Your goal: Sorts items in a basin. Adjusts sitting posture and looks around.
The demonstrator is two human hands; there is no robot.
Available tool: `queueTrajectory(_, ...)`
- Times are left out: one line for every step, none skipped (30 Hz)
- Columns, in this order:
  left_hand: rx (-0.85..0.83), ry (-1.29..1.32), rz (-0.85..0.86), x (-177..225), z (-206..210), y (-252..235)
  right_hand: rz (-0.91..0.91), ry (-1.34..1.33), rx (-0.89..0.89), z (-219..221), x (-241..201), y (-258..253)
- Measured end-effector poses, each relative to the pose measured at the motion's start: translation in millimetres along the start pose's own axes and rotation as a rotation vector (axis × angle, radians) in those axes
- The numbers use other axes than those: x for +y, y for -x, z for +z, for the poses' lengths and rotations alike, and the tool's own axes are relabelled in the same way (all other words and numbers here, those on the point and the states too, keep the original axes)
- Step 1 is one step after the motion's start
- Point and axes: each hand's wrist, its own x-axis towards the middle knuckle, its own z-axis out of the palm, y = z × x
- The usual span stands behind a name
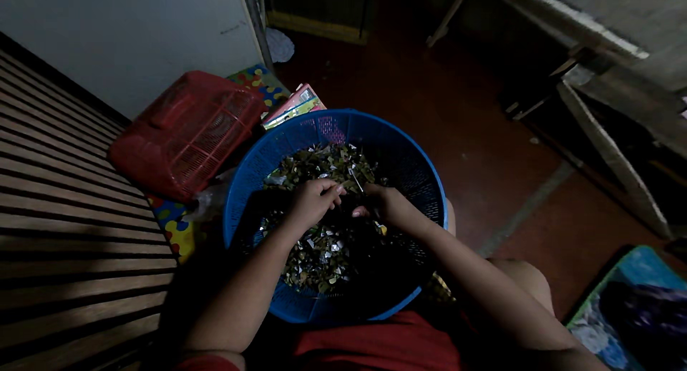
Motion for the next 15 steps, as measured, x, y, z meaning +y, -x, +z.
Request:
queueTrajectory(0.001,0.005,0.007,-0.6,0.1,0.0,0.0,-0.005,0.006,-0.3,0.2,0.0)
queueTrajectory(0.001,0.011,0.013,-1.3,0.1,-0.1,0.004,-0.015,0.007,-0.3,0.5,0.3)
queueTrajectory(-0.001,0.013,0.017,-1.6,-0.1,-0.2,0.01,-0.026,0.005,0.0,0.7,0.6)
queueTrajectory(0.0,0.014,0.019,-1.8,-0.2,-0.3,0.023,-0.038,0.0,0.2,0.8,0.8)
queueTrajectory(0.005,0.01,0.02,-2.0,-0.3,-0.5,0.045,-0.046,-0.017,0.1,1.2,1.0)
queueTrajectory(0.009,0.007,0.016,-2.2,-0.3,-1.1,0.066,-0.043,-0.044,0.0,2.2,1.0)
queueTrajectory(0.013,0.006,0.012,-2.0,-0.5,-1.4,0.079,-0.035,-0.075,-0.2,3.2,0.7)
queueTrajectory(0.017,0.004,0.011,-1.9,-0.6,-1.5,0.083,-0.028,-0.098,-0.1,3.9,0.5)
queueTrajectory(0.019,0.004,0.011,-2.0,-0.6,-1.6,0.079,-0.02,-0.116,-0.1,2.9,0.7)
queueTrajectory(0.017,0.002,0.013,-1.9,-0.3,-1.5,0.068,-0.013,-0.126,-0.1,1.3,0.9)
queueTrajectory(0.01,-0.007,0.013,-1.4,0.1,-1.4,0.048,0.001,-0.118,0.5,0.1,0.9)
queueTrajectory(0.007,-0.021,0.011,-1.0,0.8,-1.4,0.025,0.013,-0.1,1.1,-1.5,1.2)
queueTrajectory(0.006,-0.03,0.012,-1.0,1.5,-1.5,0.008,0.022,-0.078,1.7,-2.6,1.2)
queueTrajectory(0.004,-0.032,0.013,-1.3,1.7,-1.6,0.004,0.026,-0.061,1.9,-3.6,1.2)
queueTrajectory(0.004,-0.028,0.014,-1.6,1.5,-1.8,0.003,0.026,-0.048,2.1,-3.5,1.1)
